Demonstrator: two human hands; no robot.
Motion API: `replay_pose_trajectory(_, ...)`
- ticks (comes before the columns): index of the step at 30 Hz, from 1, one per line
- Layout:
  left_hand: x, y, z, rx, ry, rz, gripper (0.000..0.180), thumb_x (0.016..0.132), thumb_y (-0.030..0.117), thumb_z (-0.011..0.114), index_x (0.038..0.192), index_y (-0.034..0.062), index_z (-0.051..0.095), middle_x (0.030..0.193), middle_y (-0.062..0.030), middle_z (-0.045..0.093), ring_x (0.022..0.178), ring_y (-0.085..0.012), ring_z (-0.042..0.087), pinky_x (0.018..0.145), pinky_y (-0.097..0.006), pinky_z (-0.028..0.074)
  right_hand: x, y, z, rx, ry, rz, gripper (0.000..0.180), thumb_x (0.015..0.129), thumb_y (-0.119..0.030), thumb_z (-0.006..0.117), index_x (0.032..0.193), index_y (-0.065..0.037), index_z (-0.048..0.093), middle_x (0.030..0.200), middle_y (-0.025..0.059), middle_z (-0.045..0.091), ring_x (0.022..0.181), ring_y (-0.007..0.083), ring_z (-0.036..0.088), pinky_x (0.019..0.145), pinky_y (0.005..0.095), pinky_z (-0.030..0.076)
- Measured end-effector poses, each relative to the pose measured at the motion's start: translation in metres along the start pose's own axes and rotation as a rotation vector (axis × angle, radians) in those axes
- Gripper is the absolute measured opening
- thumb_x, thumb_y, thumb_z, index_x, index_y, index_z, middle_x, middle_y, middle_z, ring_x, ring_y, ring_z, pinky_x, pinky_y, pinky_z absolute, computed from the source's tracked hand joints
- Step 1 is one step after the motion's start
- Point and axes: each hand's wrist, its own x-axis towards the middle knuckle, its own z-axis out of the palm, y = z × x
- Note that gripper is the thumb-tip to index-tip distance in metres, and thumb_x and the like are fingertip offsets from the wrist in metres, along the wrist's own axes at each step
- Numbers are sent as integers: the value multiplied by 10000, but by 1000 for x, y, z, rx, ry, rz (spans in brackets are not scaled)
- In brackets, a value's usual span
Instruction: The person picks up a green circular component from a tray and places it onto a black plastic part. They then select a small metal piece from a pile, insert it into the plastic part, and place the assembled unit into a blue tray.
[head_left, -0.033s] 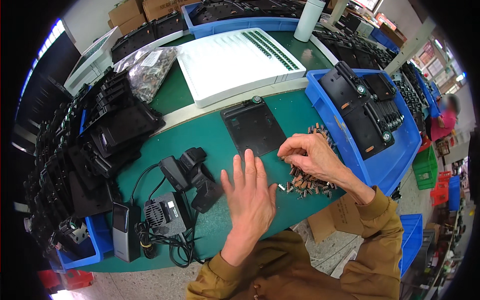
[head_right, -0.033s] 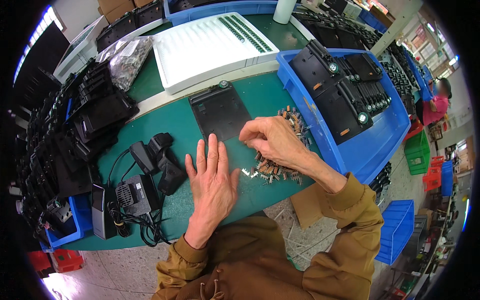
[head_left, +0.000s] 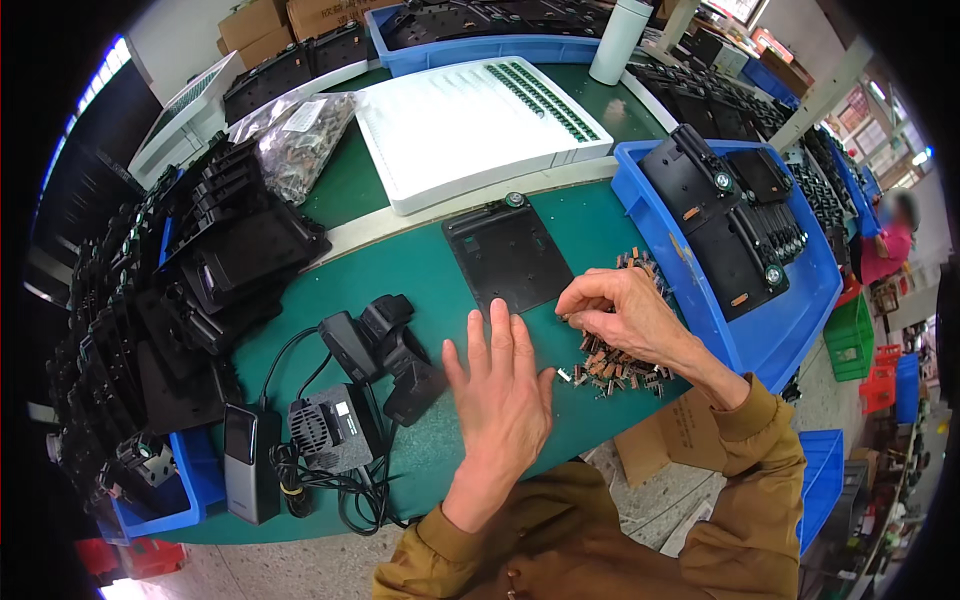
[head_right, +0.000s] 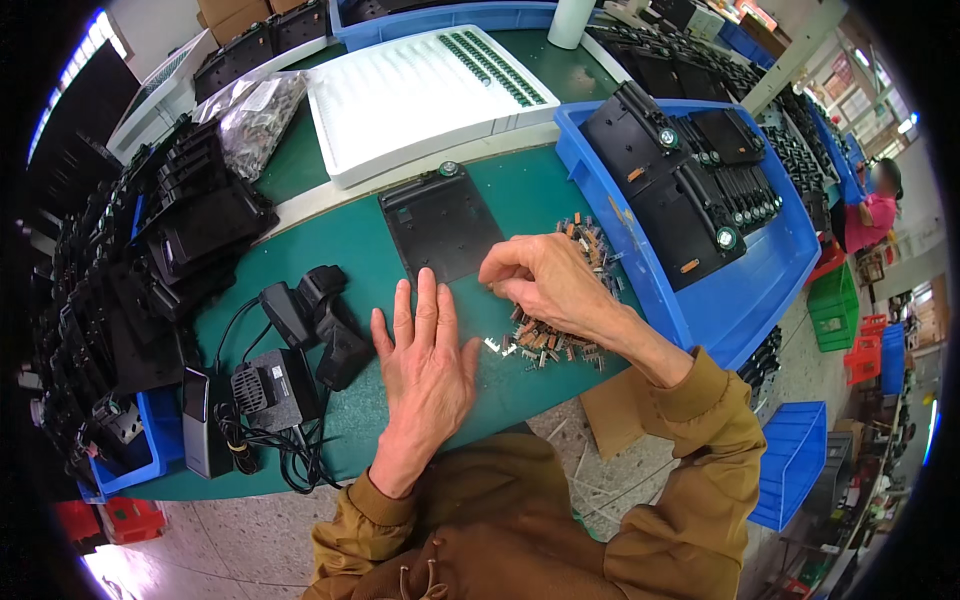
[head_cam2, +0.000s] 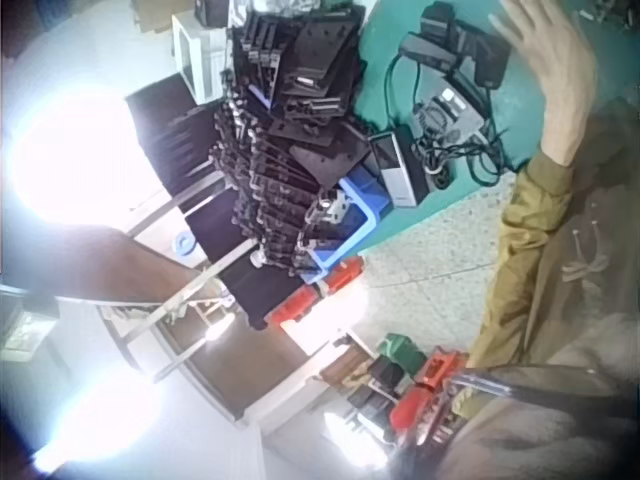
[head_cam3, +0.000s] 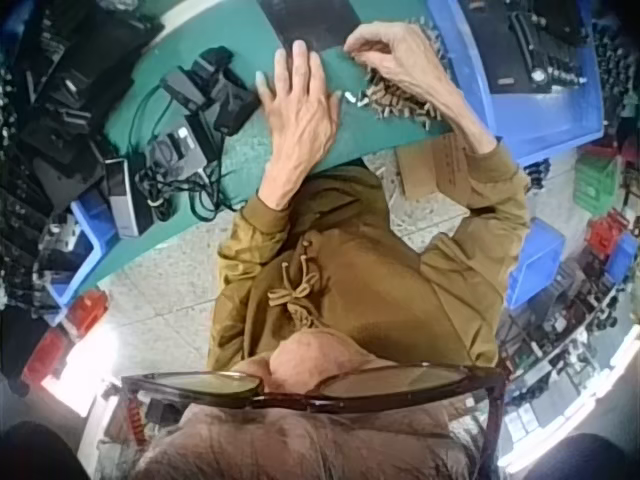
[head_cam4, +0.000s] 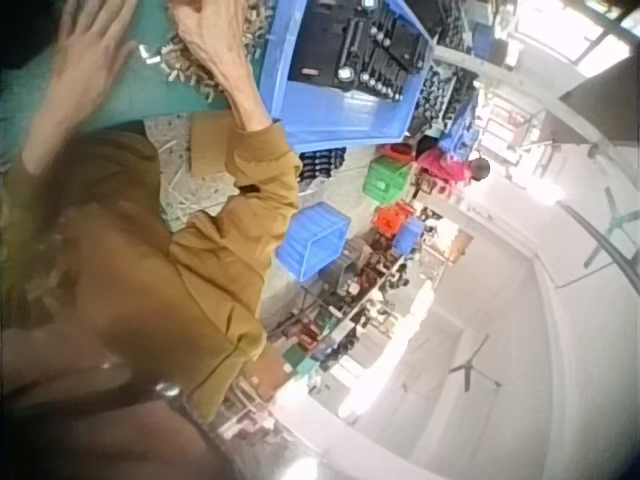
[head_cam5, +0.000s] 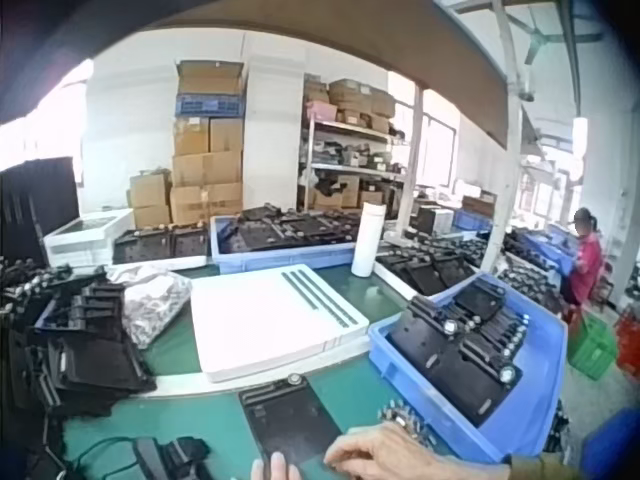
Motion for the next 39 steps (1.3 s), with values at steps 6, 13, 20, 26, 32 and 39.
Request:
replay_pose_trajectory(6, -1, 0, 1, -14, 6, -3, 671, 857, 263, 658, 1398, -50, 414, 1539, -194, 302, 1406, -392, 287, 1117, -592, 183, 5, -18, -26, 656, -136, 277, 183, 834, -21, 688, 1011, 20, 669, 802, 69, 683, 694, 101, 643, 638, 233, 512)
replay_pose_trajectory(13, 0, 1, 2, -14, -6, -3, 679, 852, 261, 668, 1399, -49, 410, 1541, -197, 297, 1408, -393, 283, 1113, -595, 188, 7, -9, -19, 197, -75, 175, 197, 838, -16, 656, 1022, 55, 649, 798, 63, 673, 724, 92, 629, 680, 229, 507)
replay_pose_trajectory(20, 0, 0, 0, -19, 2, -3, 690, 848, 259, 675, 1403, -49, 402, 1545, -201, 288, 1410, -396, 278, 1112, -596, 188, 13, -3, -6, 144, 0, 122, 150, 827, -8, 652, 964, 54, 661, 811, 66, 677, 728, 102, 633, 696, 246, 519)
replay_pose_trajectory(26, -1, -2, 3, -35, 9, -3, 676, 850, 263, 675, 1393, -44, 414, 1537, -203, 297, 1405, -399, 282, 1106, -601, 199, 26, -11, -11, -175, 118, 37, 97, 815, -10, 586, 866, 32, 657, 744, 114, 688, 678, 165, 670, 636, 294, 528)
replay_pose_trajectory(32, -1, -2, 3, -41, 19, -1, 662, 850, 267, 675, 1382, -40, 428, 1529, -202, 304, 1399, -397, 289, 1096, -602, 219, 49, 5, -13, 53, 61, 79, 64, 825, 8, 622, 873, 39, 650, 774, 86, 686, 713, 129, 660, 638, 262, 528)
replay_pose_trajectory(39, -1, -1, 1, 25, 34, 17, 650, 871, 320, 649, 1370, -47, 449, 1516, -205, 319, 1370, -389, 329, 1058, -612, 301, 56, 6, -5, -205, 46, 48, 110, 781, -42, 682, 834, 51, 659, 718, 90, 686, 691, 135, 661, 633, 280, 524)
